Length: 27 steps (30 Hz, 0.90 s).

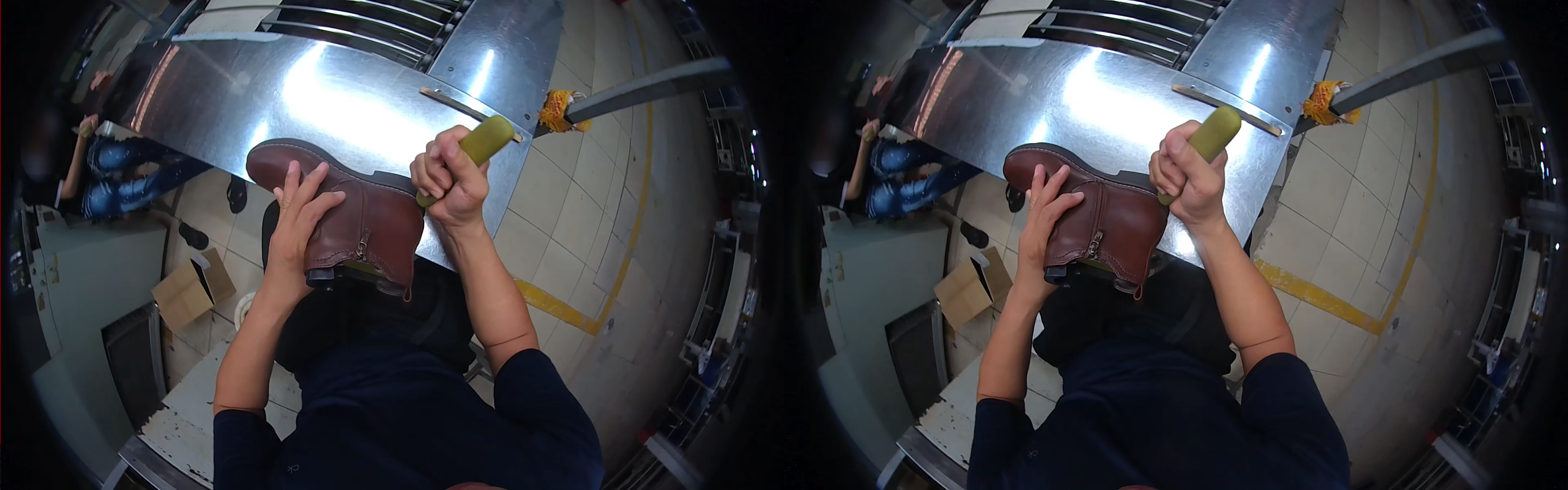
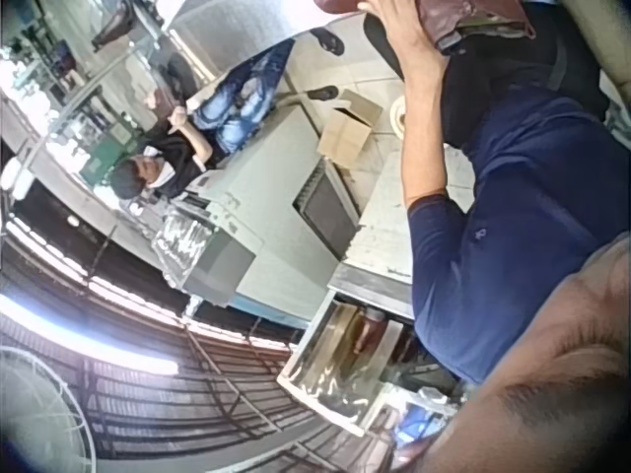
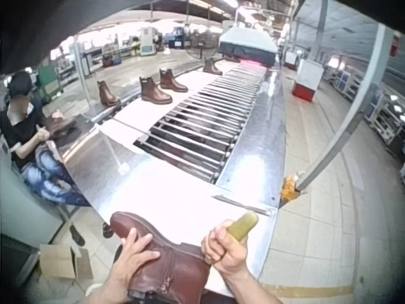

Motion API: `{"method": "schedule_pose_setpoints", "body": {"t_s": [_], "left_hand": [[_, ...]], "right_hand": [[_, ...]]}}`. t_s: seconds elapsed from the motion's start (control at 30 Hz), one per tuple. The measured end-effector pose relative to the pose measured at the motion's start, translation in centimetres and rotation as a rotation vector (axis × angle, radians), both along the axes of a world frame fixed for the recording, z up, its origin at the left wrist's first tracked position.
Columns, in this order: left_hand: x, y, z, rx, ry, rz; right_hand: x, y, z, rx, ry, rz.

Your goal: Using a tool to scrape and clean the surface and edges of leather boots on a manufacturing line.

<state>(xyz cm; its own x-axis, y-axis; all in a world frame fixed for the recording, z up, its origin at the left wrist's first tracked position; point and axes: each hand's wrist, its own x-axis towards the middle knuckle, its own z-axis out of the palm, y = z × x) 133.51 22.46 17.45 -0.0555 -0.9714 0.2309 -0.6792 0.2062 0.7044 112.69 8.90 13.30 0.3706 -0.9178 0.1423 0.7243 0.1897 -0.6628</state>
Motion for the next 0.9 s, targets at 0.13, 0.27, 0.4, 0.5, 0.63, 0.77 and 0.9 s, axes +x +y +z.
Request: {"method": "schedule_pose_setpoints", "body": {"t_s": [0.13, 0.27, 0.4, 0.5, 0.63, 0.77, 0.9], "left_hand": [[0.1, 0.5, -0.7, -0.001, 0.000, 0.019], [0.3, 0.6, -0.7, 0.031, 0.022, 0.022], [0.4, 0.5, -0.9, 0.008, 0.023, 0.022], [0.3, 0.7, -1.0, -0.001, 0.033, 0.018], [0.7, 0.7, -0.9, 0.014, 0.036, 0.017], [1.0, 0.9, -1.3, -0.011, 0.012, -0.010], [1.4, 1.5, -1.8, -0.031, 0.000, -0.003]], "right_hand": [[0.5, -0.3, 0.6, 0.025, 0.104, 0.019], [0.8, -1.1, 0.4, 0.190, 0.086, 0.050], [1.6, 0.1, 1.7, 0.100, 0.319, -0.020], [1.4, 0.3, 1.9, -0.688, 0.590, -0.044], [3.0, 1.6, 3.1, 0.035, 0.505, -0.174], [2.1, 1.9, 2.2, -0.130, 0.458, -0.112], [3.1, 1.5, 2.8, -0.123, 0.459, 0.018]]}}
